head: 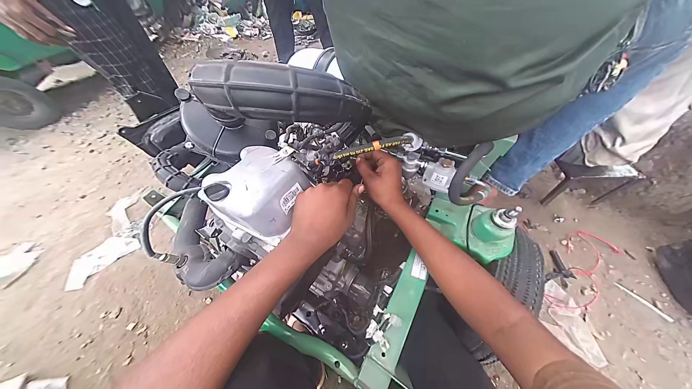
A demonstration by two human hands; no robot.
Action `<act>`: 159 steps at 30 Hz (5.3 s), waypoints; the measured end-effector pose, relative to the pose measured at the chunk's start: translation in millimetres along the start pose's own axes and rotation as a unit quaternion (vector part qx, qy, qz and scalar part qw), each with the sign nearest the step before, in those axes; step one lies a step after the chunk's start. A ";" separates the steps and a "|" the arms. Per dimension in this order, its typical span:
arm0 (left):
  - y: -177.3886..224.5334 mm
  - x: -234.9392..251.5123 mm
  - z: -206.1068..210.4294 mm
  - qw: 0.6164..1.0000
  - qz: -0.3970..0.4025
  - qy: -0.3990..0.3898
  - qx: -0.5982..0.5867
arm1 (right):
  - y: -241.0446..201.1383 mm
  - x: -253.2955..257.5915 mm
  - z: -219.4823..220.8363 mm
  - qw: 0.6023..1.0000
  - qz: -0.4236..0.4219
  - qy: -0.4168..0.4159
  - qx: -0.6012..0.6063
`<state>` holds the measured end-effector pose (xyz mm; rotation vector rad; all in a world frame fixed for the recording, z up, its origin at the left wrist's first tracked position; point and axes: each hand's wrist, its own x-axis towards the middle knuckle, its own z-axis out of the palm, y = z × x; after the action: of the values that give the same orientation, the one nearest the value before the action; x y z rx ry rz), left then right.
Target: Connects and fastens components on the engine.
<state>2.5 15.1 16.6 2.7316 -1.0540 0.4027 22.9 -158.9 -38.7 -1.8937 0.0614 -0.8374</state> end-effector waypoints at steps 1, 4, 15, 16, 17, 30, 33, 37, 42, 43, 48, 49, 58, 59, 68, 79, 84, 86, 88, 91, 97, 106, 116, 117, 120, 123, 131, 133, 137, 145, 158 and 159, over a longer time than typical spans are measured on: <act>-0.4 -0.6 0.4 1.000 0.002 -0.002 -0.002 | 2.2 0.5 -0.4 1.000 0.011 0.002 0.003; -0.4 -1.1 2.0 1.000 0.009 -0.003 -0.002 | 6.3 4.3 -2.0 0.999 0.042 -0.008 0.012; -1.6 -0.4 2.9 1.000 0.016 -0.001 -0.002 | 7.4 13.1 5.8 0.999 0.046 0.007 -0.002; -1.4 -0.5 2.9 1.000 0.015 -0.003 -0.002 | 7.4 12.5 6.3 0.999 0.042 0.013 0.003; -1.3 -0.1 2.8 1.000 0.014 -0.004 -0.001 | 6.9 12.6 7.0 0.999 0.037 0.019 0.005; -3.3 1.1 2.7 1.000 0.015 -0.018 -0.011 | -1.4 22.6 1.6 0.997 0.053 -0.047 0.042; -3.8 -0.4 1.2 0.999 0.018 -0.019 -0.023 | -15.6 24.8 2.9 0.983 0.071 -0.044 0.165; -4.9 -2.0 -4.0 0.998 0.021 -0.048 -0.038 | -28.3 17.2 9.2 0.984 0.039 -0.071 0.158; -11.6 -0.9 -11.2 0.989 0.075 -0.123 -0.039 | -17.9 -7.9 20.9 0.995 -0.048 -0.085 -0.009; -10.6 -1.1 -10.8 0.988 0.077 -0.132 -0.019 | -14.7 -11.1 24.1 0.994 -0.069 -0.078 -0.039; -10.9 -3.1 -9.6 0.986 0.087 -0.140 0.008 | -7.3 -25.2 24.7 0.969 -0.154 -0.075 -0.180; -12.5 -3.1 -9.1 0.987 0.091 -0.130 -0.003 | -4.9 -26.6 22.9 0.969 -0.145 -0.080 -0.186; -12.9 -3.9 -2.5 0.992 0.086 -0.090 0.005 | 1.7 -20.0 24.1 0.977 0.005 -0.097 -0.192; -12.6 -3.5 -2.1 0.992 0.089 -0.087 0.007 | 0.5 -19.7 22.9 0.974 0.012 -0.099 -0.203; -11.9 -4.5 -1.5 0.991 0.090 -0.095 0.017 | -4.7 -18.8 16.8 0.927 0.071 -0.156 -0.335; -9.7 -9.0 -2.7 0.993 0.087 -0.079 0.019 | -2.2 -11.0 11.9 0.915 0.099 -0.170 -0.353; -8.2 -9.4 -3.4 0.995 0.078 -0.065 -0.007 | 8.2 -9.4 7.0 0.932 0.099 -0.183 -0.297; -8.3 -9.4 -5.9 0.996 0.066 -0.054 -0.037 | 9.5 -9.0 5.2 0.938 0.093 -0.182 -0.279; -6.8 -12.2 -8.7 0.992 0.041 -0.063 -0.104 | 9.9 -9.0 4.1 0.941 0.093 -0.185 -0.267; 2.8 -17.7 -8.3 0.936 -0.069 -0.147 -0.313 | 10.8 -6.9 2.1 0.944 0.094 -0.187 -0.256; 36.0 -6.7 14.1 0.712 -0.277 -0.207 -0.612 | 10.8 -4.2 -2.3 0.945 0.106 -0.198 -0.237; 45.7 34.9 45.5 0.605 -0.375 -0.096 -0.696 | 12.9 3.8 -1.4 0.942 0.132 -0.214 -0.221; 41.6 26.2 46.6 0.531 -0.344 -0.033 -0.774 | 11.7 4.0 -2.3 0.947 0.125 -0.201 -0.215; 41.3 25.3 47.2 0.533 -0.343 -0.032 -0.773 | 11.6 3.5 -2.5 0.947 0.122 -0.201 -0.217; 39.8 23.0 51.2 0.557 -0.332 -0.036 -0.760 | 11.3 2.5 -2.9 0.948 0.117 -0.198 -0.219; 38.0 23.0 53.4 0.572 -0.324 -0.036 -0.753 | 8.9 -0.1 -0.8 0.945 0.127 -0.194 -0.229; 30.8 22.1 50.6 0.594 -0.307 -0.083 -0.739 | 2.6 -3.0 -0.3 0.929 0.141 -0.211 -0.268; 31.1 21.7 50.7 0.600 -0.307 -0.086 -0.734 | 5.1 -2.3 -2.6 0.932 0.139 -0.217 -0.254; 33.4 23.3 52.7 0.630 -0.306 -0.091 -0.708 | 10.4 1.4 -12.3 0.944 0.115 -0.226 -0.211; 32.3 24.5 56.3 0.639 -0.313 -0.097 -0.696 | 9.3 6.2 -17.5 0.941 0.105 -0.237 -0.218; 39.7 17.5 58.2 0.641 -0.307 -0.040 -0.702 | 10.5 7.8 -23.1 0.947 0.074 -0.249 -0.189; 40.5 17.6 59.3 0.643 -0.305 -0.031 -0.702 | 10.9 8.0 -24.2 0.950 0.068 -0.244 -0.182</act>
<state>-1.6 -41.4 -31.0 1.4039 -0.1012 -0.4810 18.6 -186.3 -37.6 -2.3668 0.0435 -0.2537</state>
